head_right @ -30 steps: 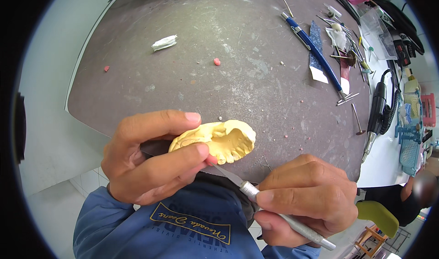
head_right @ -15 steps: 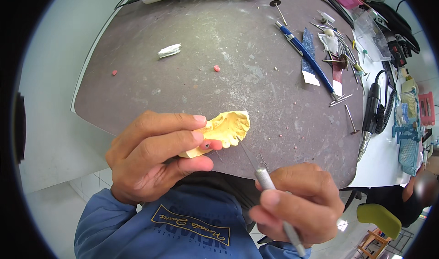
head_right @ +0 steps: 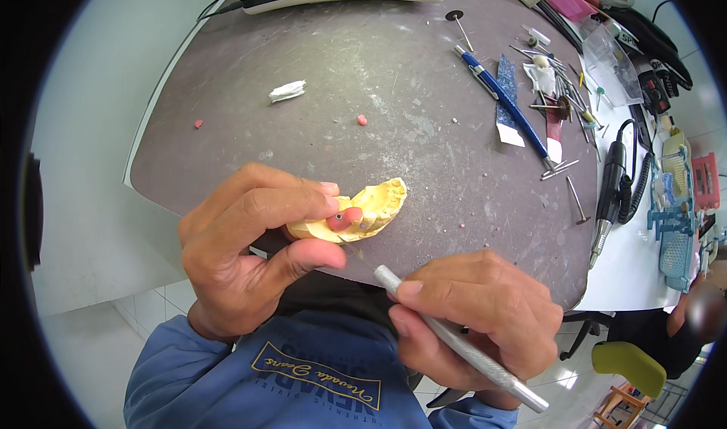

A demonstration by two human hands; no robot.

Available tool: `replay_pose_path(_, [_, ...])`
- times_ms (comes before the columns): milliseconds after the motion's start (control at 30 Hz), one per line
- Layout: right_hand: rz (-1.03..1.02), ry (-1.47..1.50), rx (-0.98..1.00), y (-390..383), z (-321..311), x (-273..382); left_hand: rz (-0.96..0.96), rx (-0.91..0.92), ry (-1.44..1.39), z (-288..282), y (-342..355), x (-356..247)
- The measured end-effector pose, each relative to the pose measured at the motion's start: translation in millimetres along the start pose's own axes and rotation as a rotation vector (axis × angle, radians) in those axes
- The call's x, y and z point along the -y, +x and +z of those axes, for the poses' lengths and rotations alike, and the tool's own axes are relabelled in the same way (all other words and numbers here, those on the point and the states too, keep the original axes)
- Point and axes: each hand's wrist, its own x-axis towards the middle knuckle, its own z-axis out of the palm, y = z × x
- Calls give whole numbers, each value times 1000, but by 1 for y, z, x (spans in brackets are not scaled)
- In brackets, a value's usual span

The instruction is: Carving and shaping a pink wax pattern on a yellow dental cast using a scalpel tool.

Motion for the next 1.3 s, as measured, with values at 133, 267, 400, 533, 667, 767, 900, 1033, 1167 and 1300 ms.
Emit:
replay_pose_path(133, [-2, 6, 9, 0, 1, -3, 22, -7, 10, 0, 0, 2])
replay_pose_path(267, [2, -5, 21, 3, 2, -2, -4, 7, 10, -1, -1, 0])
replay_pose_path(400, [4, -18, 24, 4, 3, -2, 35, 23, 29, -2, 0, 2])
replay_pose_path(533, [17, -27, 40, 6, 2, -2, -87, 55, -43, -4, 2, -2])
replay_pose_path(667, [11, -16, 34, 7, 3, -3, -126, 123, -8, -9, 12, -8])
replay_pose_path(767, [24, -39, 32, 7, 2, -3, -197, 187, -7, -14, 19, -8])
replay_pose_path(900, [42, -59, 21, 8, 2, -2, -233, 181, -55, -13, 26, -6])
replay_pose_path(1033, [36, -99, 91, 12, -3, -2, -270, 221, -93, -14, 31, -3])
replay_pose_path(1167, [118, -115, 109, 19, -6, 5, -379, 217, -158, -14, 30, -4])
replay_pose_path(1300, [70, -111, 136, 21, -7, 1, -462, 202, -191, -13, 30, -8])
